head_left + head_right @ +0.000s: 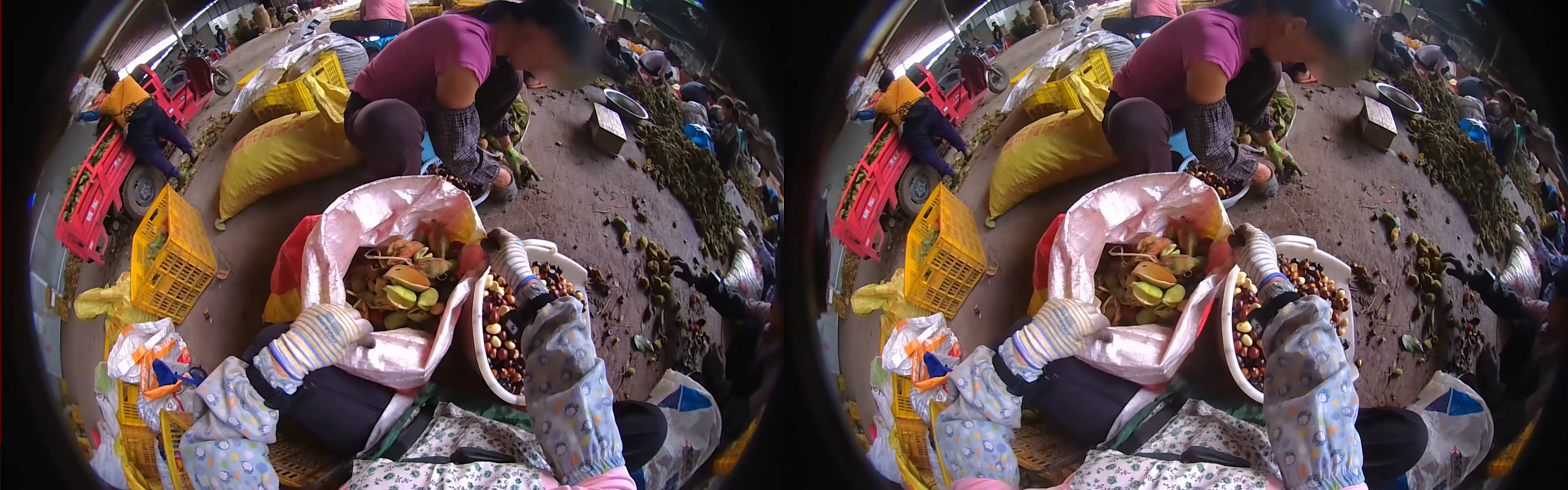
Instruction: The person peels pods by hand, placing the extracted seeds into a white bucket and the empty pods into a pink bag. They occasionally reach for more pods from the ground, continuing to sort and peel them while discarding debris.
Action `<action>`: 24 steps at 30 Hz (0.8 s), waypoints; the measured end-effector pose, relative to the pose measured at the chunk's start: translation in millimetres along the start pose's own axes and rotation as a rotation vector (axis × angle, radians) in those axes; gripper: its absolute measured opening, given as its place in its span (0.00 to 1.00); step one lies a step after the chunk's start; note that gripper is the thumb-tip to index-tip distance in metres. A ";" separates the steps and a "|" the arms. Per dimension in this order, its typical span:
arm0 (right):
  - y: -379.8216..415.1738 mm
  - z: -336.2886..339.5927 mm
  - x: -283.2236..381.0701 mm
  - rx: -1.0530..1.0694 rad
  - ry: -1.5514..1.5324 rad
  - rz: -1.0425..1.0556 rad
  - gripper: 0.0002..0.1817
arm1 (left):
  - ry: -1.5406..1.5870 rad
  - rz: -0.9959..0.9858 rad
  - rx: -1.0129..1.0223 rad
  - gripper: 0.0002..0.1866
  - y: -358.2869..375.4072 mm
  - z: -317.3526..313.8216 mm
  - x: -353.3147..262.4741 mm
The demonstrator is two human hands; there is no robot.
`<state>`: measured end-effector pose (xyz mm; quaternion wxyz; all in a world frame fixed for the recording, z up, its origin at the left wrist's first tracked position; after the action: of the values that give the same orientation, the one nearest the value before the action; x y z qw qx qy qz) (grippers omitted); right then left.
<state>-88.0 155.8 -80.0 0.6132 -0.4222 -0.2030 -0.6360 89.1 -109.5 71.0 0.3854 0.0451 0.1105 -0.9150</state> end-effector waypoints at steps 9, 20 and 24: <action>-1.2 10.8 233.5 0.032 -0.286 0.363 0.05 | -0.177 0.587 -0.460 0.11 85.6 166.2 166.9; 51.0 20.1 108.6 0.038 -0.130 0.136 0.07 | -0.291 0.216 0.101 0.07 38.1 83.0 57.1; 72.1 55.0 168.3 -0.135 0.189 0.497 0.32 | -0.316 -0.018 -0.024 0.05 29.9 77.4 29.8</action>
<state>14.7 84.2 64.4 0.7373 -0.4377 0.0079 -0.5145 89.9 -168.9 136.2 0.3904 -0.1049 0.0596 -0.9127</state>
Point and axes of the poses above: each hand's wrist, its own y-axis away from the middle knuckle, its own z-axis out of the back of the hand, x = y × z, the point moved 8 cm from there along -y, towards the middle knuckle, and after that the axes turned 14 degrees about -x, right-handed, at the moved point
